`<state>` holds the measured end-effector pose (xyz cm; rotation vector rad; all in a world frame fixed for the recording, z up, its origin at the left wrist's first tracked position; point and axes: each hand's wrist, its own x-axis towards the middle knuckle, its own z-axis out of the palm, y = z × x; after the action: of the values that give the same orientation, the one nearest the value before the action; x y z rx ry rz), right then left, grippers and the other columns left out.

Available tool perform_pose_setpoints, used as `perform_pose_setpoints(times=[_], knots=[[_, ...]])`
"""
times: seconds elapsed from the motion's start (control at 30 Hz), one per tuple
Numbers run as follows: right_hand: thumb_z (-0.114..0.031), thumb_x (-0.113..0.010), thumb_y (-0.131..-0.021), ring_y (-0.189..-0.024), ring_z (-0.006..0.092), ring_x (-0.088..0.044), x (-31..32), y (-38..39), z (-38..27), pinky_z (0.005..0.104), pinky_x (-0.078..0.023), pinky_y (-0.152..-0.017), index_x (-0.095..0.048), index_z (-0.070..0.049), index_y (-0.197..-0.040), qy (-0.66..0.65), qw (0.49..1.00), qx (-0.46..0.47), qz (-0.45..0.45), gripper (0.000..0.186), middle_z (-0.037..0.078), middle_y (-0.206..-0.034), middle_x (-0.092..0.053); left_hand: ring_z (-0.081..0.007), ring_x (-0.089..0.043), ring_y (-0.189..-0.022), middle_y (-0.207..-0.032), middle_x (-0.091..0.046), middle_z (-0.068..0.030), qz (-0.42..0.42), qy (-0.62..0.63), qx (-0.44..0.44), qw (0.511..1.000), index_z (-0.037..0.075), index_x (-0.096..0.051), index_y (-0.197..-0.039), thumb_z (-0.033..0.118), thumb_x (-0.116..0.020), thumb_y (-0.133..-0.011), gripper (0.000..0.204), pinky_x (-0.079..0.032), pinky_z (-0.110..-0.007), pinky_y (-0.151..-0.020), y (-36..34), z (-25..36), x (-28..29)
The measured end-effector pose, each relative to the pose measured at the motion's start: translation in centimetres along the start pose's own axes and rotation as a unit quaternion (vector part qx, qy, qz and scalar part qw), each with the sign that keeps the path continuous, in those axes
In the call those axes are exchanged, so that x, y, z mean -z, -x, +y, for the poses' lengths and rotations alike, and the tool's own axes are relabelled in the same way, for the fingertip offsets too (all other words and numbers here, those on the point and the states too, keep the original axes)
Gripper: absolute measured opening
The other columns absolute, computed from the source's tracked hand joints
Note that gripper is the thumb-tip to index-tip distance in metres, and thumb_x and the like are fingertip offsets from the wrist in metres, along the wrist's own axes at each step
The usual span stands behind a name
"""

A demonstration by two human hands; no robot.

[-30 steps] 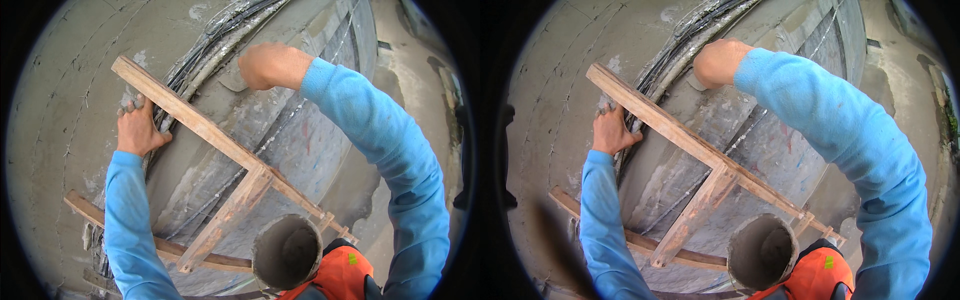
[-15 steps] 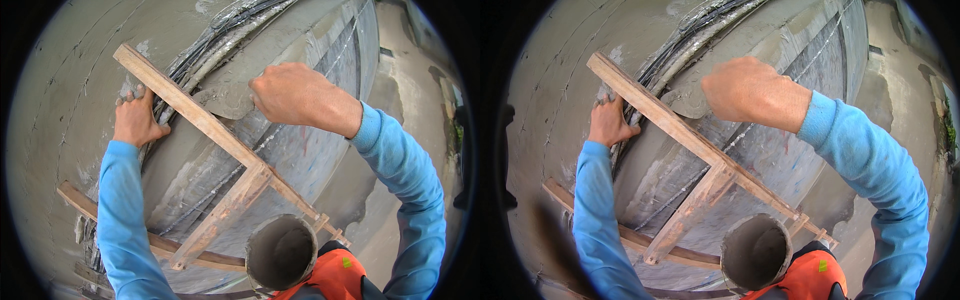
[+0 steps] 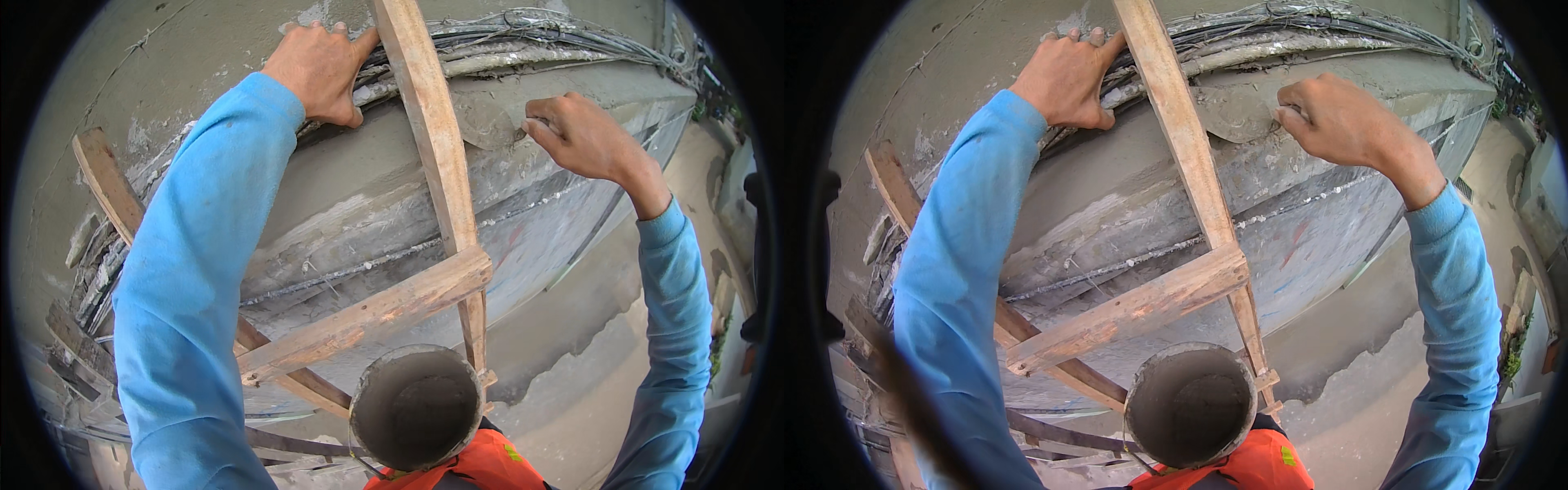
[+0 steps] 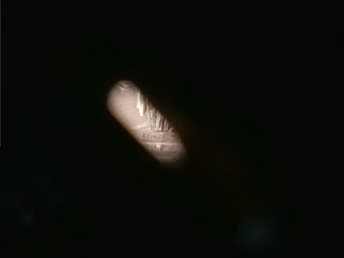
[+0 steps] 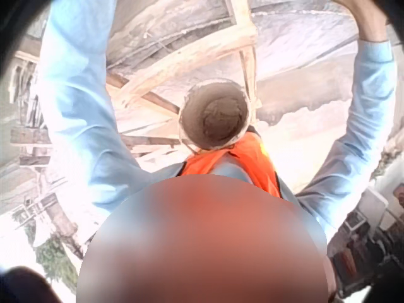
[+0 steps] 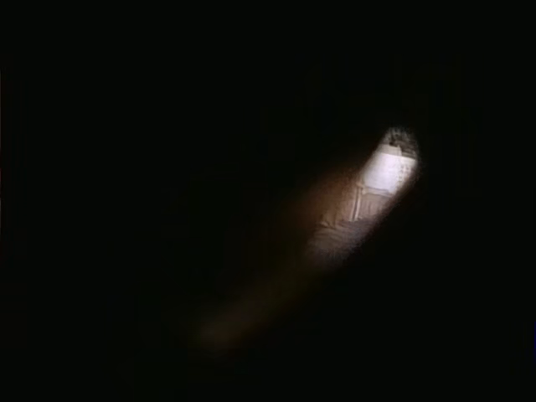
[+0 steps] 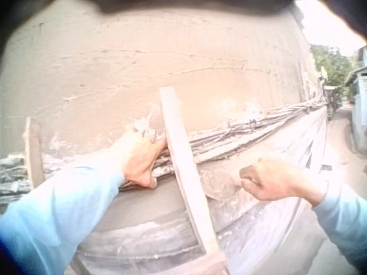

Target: The person scoops cement from a bucket with a trowel and applies it to a wall, smoothing it over a wooden frame and barbed wire. The person repeatedly scoops and spreads cement across the wall surface.

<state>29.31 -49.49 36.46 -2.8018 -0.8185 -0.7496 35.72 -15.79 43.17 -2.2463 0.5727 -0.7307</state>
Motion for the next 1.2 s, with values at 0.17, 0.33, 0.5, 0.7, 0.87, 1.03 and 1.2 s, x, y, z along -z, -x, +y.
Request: perform_pose_setpoints(times=[0.17, 0.33, 0.5, 0.7, 0.87, 1.03, 1.2], knots=[[-0.019, -0.06, -0.107, -0.062, 0.0446, -0.062, -0.9, 0.0, 0.7, 0.0525, -0.049, -0.066, -0.073, 0.007, -0.1, -0.015, 0.999, 0.02, -0.031, 0.03, 0.031, -0.072, -0.063, -0.0449, -0.073, -0.101, -0.11, -0.071, -0.0356, 0.191, 0.392, -0.168, 0.884, 0.002, -0.029, -0.165, 0.027, -0.088, -0.057, 0.126, -0.059, -0.05, -0.089, -0.8, -0.7, -3.2], [-0.019, -0.06, -0.108, -0.06, 0.0429, -0.059, -2.8, -1.9, 0.3, 0.0525, -0.048, -0.065, -0.072, 0.008, -0.101, -0.025, 0.999, 0.026, -0.022, 0.03, 0.031, -0.072, -0.06, -0.046, -0.073, -0.094, -0.095, -0.073, -0.029, 0.128, 0.259, -0.081, 0.954, -0.004, -0.04, -0.155, 0.025, -0.091, -0.054, 0.117, -0.06, -0.051, -0.081, -0.9, -1.0, -3.1], [-0.021, -0.058, -0.109, -0.062, 0.0424, -0.059, -3.0, -4.6, 0.0, 0.0523, -0.048, -0.066, -0.072, 0.008, -0.099, -0.016, 0.995, 0.089, -0.036, 0.033, 0.03, -0.073, -0.061, -0.0456, -0.073, -0.092, -0.094, -0.073, -0.0282, 0.093, 0.185, -0.063, 0.976, -0.007, -0.05, -0.142, 0.027, -0.095, -0.054, 0.105, -0.061, -0.049, -0.079, 0.0, -1.0, -0.6], [-0.027, -0.058, -0.113, -0.076, 0.0427, -0.063, -2.0, -5.9, 0.0, 0.0527, -0.052, -0.078, -0.069, 0.009, -0.105, 0.014, 0.992, 0.101, -0.073, 0.039, 0.028, -0.083, -0.065, -0.0445, -0.073, -0.099, -0.101, -0.073, -0.0297, 0.079, 0.221, -0.07, 0.97, -0.008, -0.05, -0.143, 0.03, -0.096, -0.056, 0.105, -0.06, -0.049, -0.085, -0.1, -1.0, -0.6], [-0.025, -0.057, -0.111, -0.079, 0.0416, -0.067, -1.5, -5.6, 0.8, 0.0515, -0.053, -0.079, -0.07, 0.01, -0.106, 0.053, 0.987, 0.132, -0.078, 0.037, 0.028, -0.086, -0.067, -0.0457, -0.071, -0.106, -0.108, -0.072, -0.0325, 0.093, 0.234, -0.076, 0.965, -0.008, -0.038, -0.156, 0.029, -0.094, -0.058, 0.119, -0.059, -0.049, -0.092, -0.6, -1.4, -1.9], [-0.019, -0.059, -0.108, -0.071, 0.0404, -0.068, -0.5, -3.4, 1.5, 0.0507, -0.055, -0.074, -0.074, 0.009, -0.1, 0.055, 0.981, 0.182, -0.024, 0.033, 0.026, -0.079, -0.069, -0.0474, -0.07, -0.106, -0.111, -0.071, -0.0332, 0.134, 0.257, -0.118, 0.95, -0.007, -0.031, -0.161, 0.028, -0.092, -0.06, 0.123, -0.059, -0.048, -0.093, -0.5, -1.6, -2.8], [-0.021, -0.06, -0.109, -0.068, 0.0422, -0.064, 0.0, -1.5, 2.9, 0.0533, -0.051, -0.07, -0.072, 0.006, -0.099, 0.093, 0.985, 0.146, -0.01, 0.031, 0.025, -0.075, -0.064, -0.0463, -0.071, -0.104, -0.11, -0.071, -0.0333, 0.06, 0.247, -0.068, 0.965, -0.007, -0.027, -0.163, 0.028, -0.091, -0.062, 0.125, -0.059, -0.047, -0.092, -0.4, -1.4, -2.0]])
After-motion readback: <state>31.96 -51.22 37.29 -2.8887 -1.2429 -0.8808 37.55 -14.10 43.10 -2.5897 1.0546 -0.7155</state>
